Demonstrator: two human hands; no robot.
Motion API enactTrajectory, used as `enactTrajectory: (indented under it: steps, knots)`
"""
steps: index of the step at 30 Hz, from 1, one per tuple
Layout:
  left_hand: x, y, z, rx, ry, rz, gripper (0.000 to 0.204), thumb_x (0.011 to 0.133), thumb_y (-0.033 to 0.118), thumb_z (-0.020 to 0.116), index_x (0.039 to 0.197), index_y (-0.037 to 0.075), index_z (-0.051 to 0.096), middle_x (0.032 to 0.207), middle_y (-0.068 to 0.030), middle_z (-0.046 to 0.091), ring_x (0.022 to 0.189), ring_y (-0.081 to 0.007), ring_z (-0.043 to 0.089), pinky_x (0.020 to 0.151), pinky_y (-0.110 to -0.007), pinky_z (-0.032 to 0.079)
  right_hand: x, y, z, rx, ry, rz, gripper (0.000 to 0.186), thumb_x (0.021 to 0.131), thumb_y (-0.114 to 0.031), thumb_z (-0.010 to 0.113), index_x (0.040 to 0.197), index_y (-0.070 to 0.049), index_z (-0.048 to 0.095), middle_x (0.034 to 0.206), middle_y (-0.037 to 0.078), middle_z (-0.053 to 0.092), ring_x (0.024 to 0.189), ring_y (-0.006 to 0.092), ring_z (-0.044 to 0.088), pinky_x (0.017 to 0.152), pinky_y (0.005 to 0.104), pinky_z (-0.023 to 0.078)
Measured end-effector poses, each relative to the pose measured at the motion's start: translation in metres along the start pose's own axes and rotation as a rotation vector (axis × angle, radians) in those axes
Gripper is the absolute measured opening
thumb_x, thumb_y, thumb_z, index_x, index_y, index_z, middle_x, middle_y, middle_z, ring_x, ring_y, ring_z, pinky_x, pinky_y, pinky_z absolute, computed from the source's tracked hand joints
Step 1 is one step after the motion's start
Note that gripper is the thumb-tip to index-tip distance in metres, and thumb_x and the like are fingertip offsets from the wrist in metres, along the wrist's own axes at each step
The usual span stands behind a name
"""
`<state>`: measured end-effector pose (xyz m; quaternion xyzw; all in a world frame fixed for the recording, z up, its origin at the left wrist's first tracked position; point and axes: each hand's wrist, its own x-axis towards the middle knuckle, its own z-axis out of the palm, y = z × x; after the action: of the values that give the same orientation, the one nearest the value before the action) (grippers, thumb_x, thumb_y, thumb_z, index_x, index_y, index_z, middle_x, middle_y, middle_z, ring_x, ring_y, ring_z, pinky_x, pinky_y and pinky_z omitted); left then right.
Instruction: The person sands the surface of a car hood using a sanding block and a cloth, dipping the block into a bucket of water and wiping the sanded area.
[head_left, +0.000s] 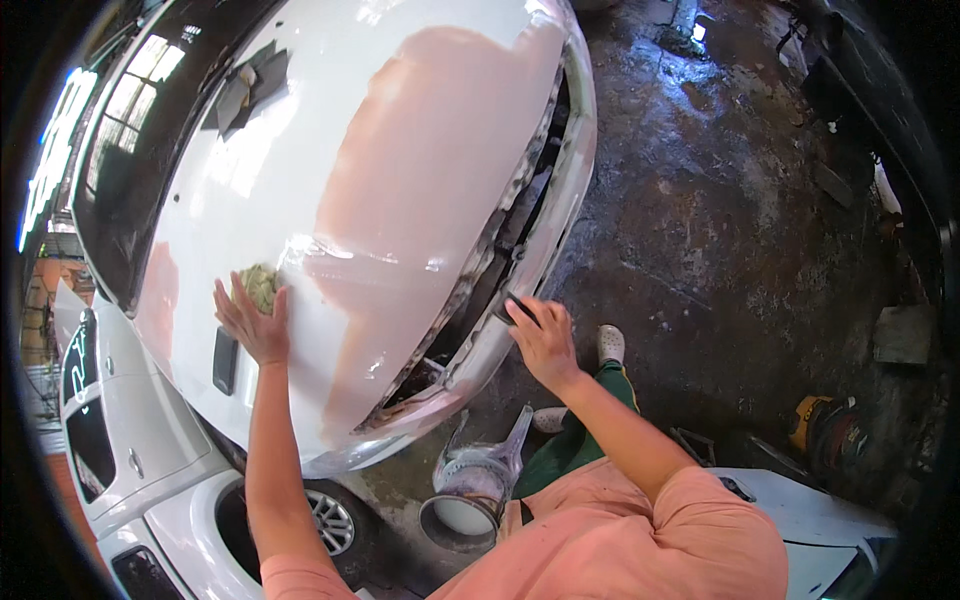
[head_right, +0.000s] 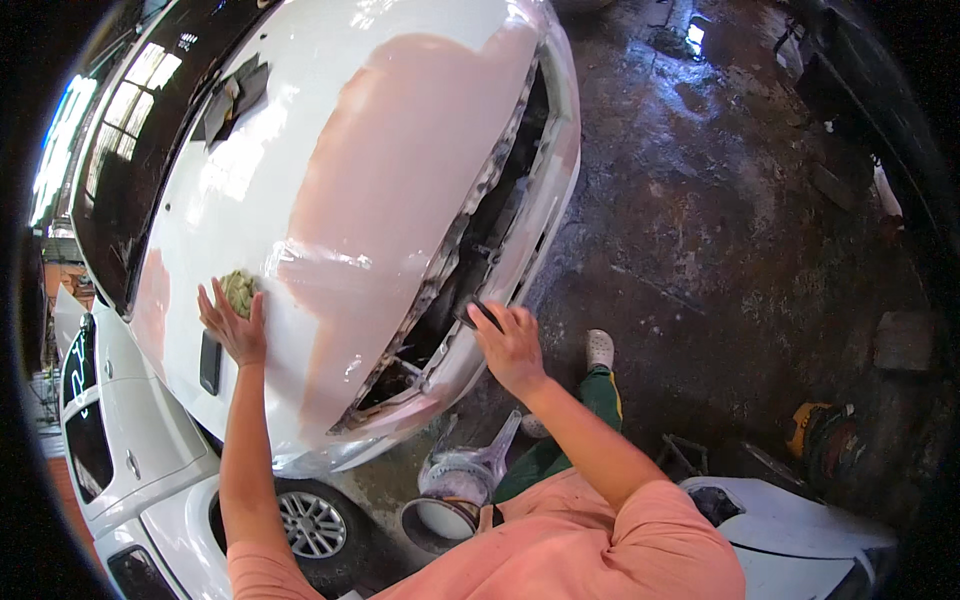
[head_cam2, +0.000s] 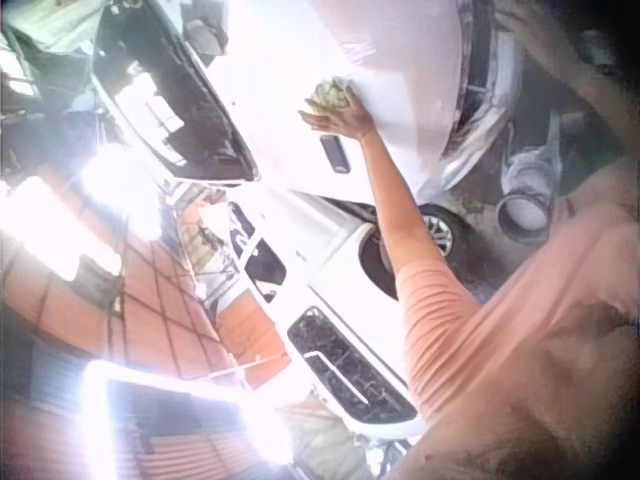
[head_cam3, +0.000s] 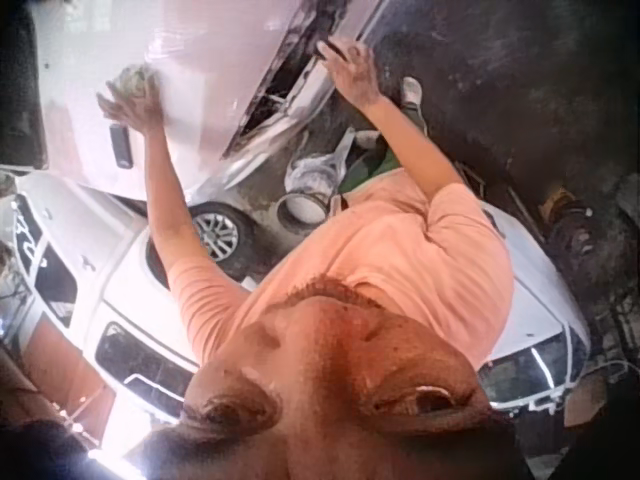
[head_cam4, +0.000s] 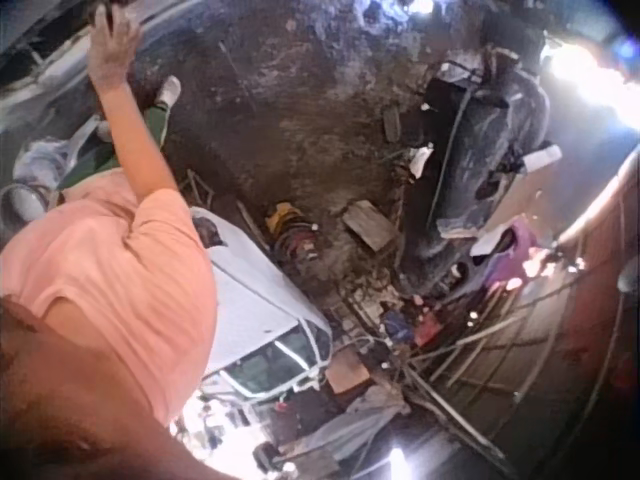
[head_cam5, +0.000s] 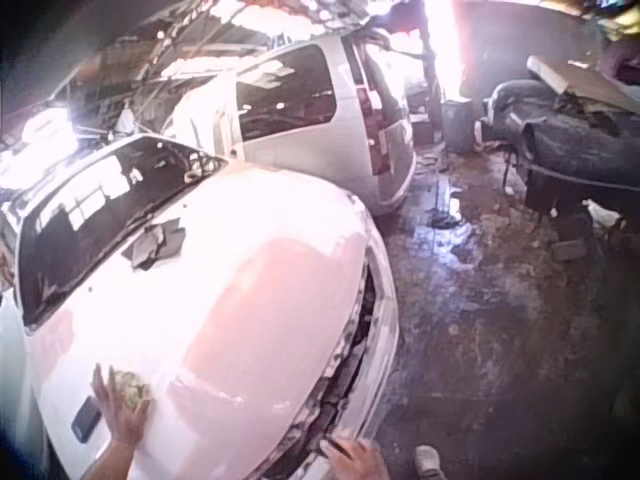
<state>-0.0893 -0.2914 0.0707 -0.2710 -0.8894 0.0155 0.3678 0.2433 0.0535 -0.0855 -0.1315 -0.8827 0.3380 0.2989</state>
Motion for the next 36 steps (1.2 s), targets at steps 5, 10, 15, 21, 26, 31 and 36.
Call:
enactTrajectory:
  steps: [5,10,15,21,26,31,36]
  knots:
    - [-0.012,0.016,0.007,0.187,-0.063,-0.115,0.092,0.103,0.066,0.062,0.173,0.017,0.028,0.177,-0.0214,0.021,0.163,-0.0451,0.019,0.128,-0.070,0.018,-0.049,0.046,-0.040,0.053,-0.095,0.242,0.048,0.094,-0.018,0.078,0.142,-0.015,0.069,0.136,0.008,0.065,0.118,0.0354,0.057,0.106,0.0488,0.046]
    - [-0.010,0.040,0.000,0.377,-0.094,-0.250,0.087,0.107,0.060,0.057,0.174,0.015,0.025,0.180,-0.0221,0.014,0.165,-0.0464,0.013,0.129,-0.069,0.013,-0.043,0.121,-0.082,0.072,-0.120,0.351,0.048,0.095,-0.018,0.077,0.142,-0.012,0.069,0.137,0.010,0.066,0.120,0.0373,0.058,0.108,0.0498,0.046]
    - [-0.003,0.130,-0.002,0.045,-0.354,-0.057,0.079,0.111,0.050,0.052,0.171,0.005,0.029,0.179,-0.0226,0.020,0.166,-0.0437,0.012,0.134,-0.057,0.003,0.005,0.220,-0.119,0.049,-0.149,0.319,0.046,0.095,-0.016,0.076,0.140,-0.009,0.069,0.136,0.013,0.066,0.122,0.0383,0.057,0.109,0.0497,0.046]
    - [0.084,0.344,0.038,-0.111,-0.664,0.310,0.095,0.106,0.061,0.052,0.171,-0.002,0.023,0.179,-0.0216,0.021,0.168,-0.0379,0.014,0.135,-0.057,0.005,0.068,0.334,-0.173,-0.019,-0.184,0.420,0.048,0.101,-0.016,0.071,0.148,-0.007,0.064,0.144,0.014,0.063,0.129,0.0381,0.054,0.113,0.0491,0.044]
    - [0.155,0.390,0.075,-0.106,-0.647,0.392,0.104,0.102,0.069,0.054,0.170,-0.004,0.025,0.179,-0.0216,0.022,0.168,-0.0366,0.015,0.135,-0.057,0.006,0.085,0.392,-0.201,-0.074,-0.227,0.485,0.049,0.103,-0.017,0.070,0.150,-0.007,0.062,0.144,0.015,0.062,0.130,0.0385,0.054,0.113,0.0495,0.044]
    - [0.184,0.426,0.093,-0.105,-0.684,0.420,0.108,0.098,0.073,0.057,0.168,-0.004,0.029,0.178,-0.0210,0.024,0.168,-0.0340,0.016,0.136,-0.056,0.006,0.101,0.393,-0.194,-0.053,-0.330,0.437,0.049,0.104,-0.018,0.069,0.151,-0.006,0.061,0.144,0.017,0.062,0.128,0.0398,0.055,0.112,0.0503,0.045]
    - [0.180,0.432,0.095,-0.135,-0.634,0.474,0.105,0.096,0.074,0.058,0.167,0.000,0.034,0.179,-0.0147,0.027,0.168,-0.0285,0.018,0.136,-0.056,0.008,0.126,0.364,-0.159,0.059,-0.366,0.308,0.050,0.099,-0.014,0.074,0.147,-0.005,0.064,0.140,0.018,0.065,0.128,0.0399,0.056,0.113,0.0497,0.045]
